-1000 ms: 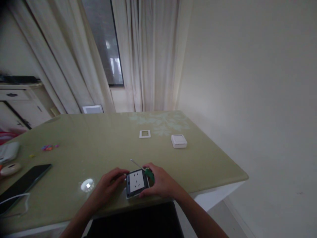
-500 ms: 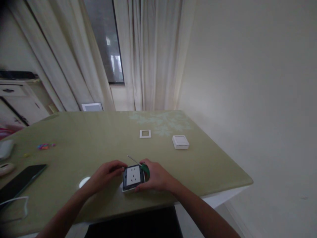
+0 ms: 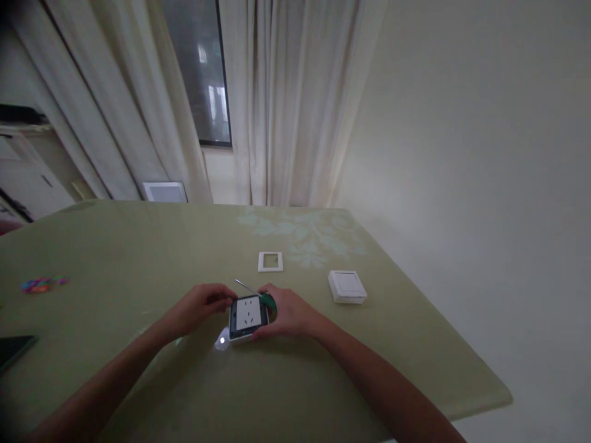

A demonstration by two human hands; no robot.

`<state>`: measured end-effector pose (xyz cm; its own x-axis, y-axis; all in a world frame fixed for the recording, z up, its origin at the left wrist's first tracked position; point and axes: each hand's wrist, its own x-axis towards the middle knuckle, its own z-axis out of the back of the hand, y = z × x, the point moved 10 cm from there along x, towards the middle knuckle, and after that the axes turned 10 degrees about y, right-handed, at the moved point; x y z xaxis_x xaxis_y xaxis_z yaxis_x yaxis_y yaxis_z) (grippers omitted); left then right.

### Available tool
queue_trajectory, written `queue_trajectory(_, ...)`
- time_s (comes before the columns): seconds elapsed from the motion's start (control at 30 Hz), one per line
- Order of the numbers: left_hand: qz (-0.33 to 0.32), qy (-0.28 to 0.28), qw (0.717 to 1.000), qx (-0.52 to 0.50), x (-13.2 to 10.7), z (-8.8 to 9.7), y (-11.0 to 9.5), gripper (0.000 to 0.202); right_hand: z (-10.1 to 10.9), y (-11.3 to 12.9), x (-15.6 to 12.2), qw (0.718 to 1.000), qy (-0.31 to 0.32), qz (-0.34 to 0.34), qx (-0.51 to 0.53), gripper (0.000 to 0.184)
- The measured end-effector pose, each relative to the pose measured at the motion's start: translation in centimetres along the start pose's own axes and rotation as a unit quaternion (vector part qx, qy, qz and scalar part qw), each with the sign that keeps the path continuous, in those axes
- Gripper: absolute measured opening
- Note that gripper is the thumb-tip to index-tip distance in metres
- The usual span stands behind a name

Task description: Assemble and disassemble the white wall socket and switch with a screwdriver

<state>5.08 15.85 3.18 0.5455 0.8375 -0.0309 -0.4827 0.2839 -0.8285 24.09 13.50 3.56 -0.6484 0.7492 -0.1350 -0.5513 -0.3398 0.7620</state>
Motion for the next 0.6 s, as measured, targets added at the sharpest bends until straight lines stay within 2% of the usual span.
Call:
queue_trajectory(0.2,0.022,-0.040,0.998,-0.036,-1.9,-0.5,0.8,0.028,-1.0,-1.1,-1.2,0.998,-0.021,-0.019,0.057,0.102)
queue_trajectory(0.33,0.050,-0.115,0.989,-0.081,-3.2,0.6,1.5,0.016,-1.4,-1.5,-1.6,0.997,-0.014,-0.036,0.070,0.105)
queue_trajectory(0.47,0.006,-0.148,0.983,-0.106,-3.9,1.1,0.7,0.009,-1.6,-1.4,-1.7,0.996,0.004,-0.034,0.086,0.102)
queue_trajectory(0.6,-0.041,-0.134,0.982,-0.130,-4.1,0.5,-0.3,0.010,-1.8,-1.6,-2.0,0.995,0.012,-0.033,0.093,0.103)
